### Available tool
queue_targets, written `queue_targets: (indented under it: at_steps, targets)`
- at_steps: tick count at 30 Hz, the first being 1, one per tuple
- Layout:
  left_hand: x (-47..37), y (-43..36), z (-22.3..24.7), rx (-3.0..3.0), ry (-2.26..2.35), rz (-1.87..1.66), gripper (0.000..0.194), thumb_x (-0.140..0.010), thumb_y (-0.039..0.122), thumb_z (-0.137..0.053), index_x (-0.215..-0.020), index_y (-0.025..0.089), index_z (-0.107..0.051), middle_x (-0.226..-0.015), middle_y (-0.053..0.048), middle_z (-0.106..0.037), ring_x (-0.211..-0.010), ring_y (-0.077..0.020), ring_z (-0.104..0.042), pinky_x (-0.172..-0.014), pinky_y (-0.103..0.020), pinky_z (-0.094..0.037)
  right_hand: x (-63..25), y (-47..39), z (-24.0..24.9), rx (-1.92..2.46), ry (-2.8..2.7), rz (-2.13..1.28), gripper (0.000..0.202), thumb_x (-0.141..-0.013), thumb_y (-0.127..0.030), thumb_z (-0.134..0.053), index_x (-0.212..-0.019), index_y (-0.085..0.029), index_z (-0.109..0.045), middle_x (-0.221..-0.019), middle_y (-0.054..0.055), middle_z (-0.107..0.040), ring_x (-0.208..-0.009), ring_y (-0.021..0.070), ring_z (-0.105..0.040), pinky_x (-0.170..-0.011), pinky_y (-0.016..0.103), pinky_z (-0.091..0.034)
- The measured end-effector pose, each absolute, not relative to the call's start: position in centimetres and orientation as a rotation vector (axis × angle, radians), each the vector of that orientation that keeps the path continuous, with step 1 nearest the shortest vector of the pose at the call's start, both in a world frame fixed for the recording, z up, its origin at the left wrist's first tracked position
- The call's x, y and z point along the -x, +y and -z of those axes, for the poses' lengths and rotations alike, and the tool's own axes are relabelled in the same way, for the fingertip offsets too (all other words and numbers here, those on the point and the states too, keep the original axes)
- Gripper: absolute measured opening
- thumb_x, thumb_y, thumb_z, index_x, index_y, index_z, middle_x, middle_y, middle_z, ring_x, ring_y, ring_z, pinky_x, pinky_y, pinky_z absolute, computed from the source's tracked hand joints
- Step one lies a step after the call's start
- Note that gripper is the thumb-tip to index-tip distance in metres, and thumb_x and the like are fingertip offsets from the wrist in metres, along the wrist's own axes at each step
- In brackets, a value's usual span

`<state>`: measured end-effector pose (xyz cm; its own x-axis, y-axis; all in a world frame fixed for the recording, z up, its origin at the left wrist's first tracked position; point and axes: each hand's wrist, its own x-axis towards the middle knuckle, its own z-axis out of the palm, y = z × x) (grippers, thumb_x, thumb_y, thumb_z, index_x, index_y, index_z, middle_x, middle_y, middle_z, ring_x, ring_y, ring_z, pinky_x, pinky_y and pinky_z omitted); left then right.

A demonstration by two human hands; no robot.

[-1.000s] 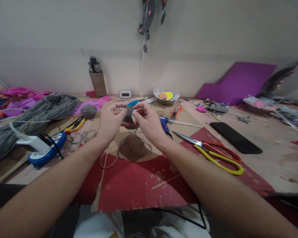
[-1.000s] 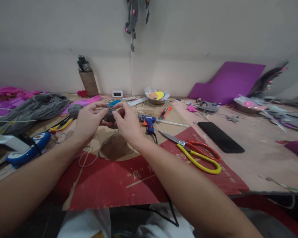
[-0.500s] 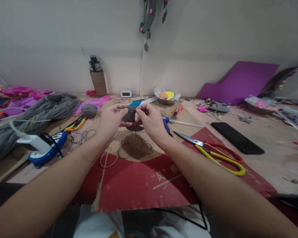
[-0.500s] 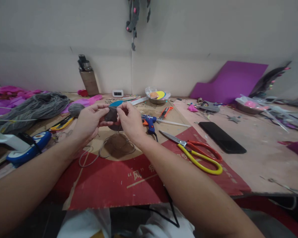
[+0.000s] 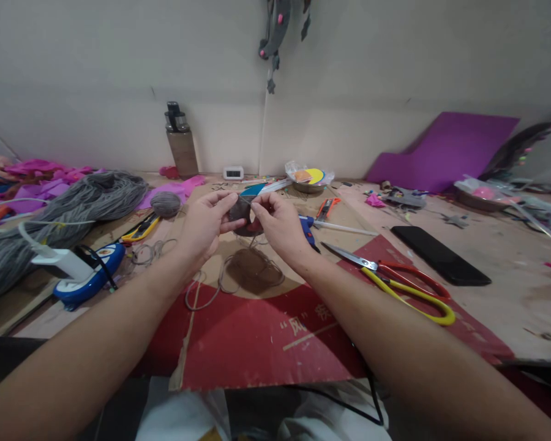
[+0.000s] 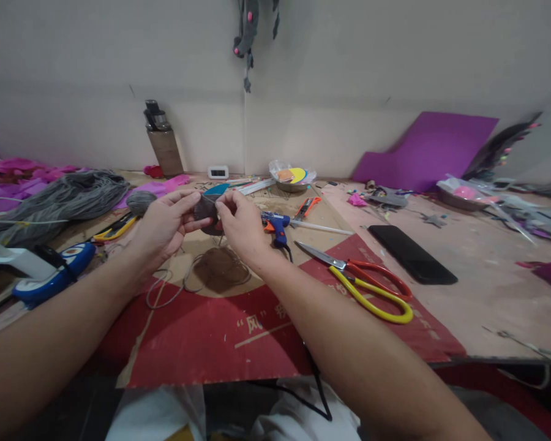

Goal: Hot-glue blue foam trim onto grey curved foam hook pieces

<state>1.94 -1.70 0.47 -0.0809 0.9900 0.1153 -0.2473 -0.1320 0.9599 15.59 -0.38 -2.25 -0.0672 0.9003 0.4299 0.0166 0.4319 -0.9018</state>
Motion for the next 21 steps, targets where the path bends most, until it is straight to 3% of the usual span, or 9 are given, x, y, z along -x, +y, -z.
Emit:
queue_targets:
  at_steps: [21]
  targets:
    - [-1.82,-1.71,-0.76,-0.967,1.062,-1.437,0.005,-0.073,0.019,-0.066,-0.074,0.016,-0.062,-0.076,-0.001,-0.067,-0.066,-0.0118,-0.065,-0.066,-0.03,-0.06,-15.47,-0.5,2.29,0.879,-1.472,-0.954,0.013,-0.086,-0.03,-0.053,-0.076,-0.022,-0.047,-0.067,-0.006,-0.048,-0.055,0.0079,-0.051,-0.056,0.024,-0.05]
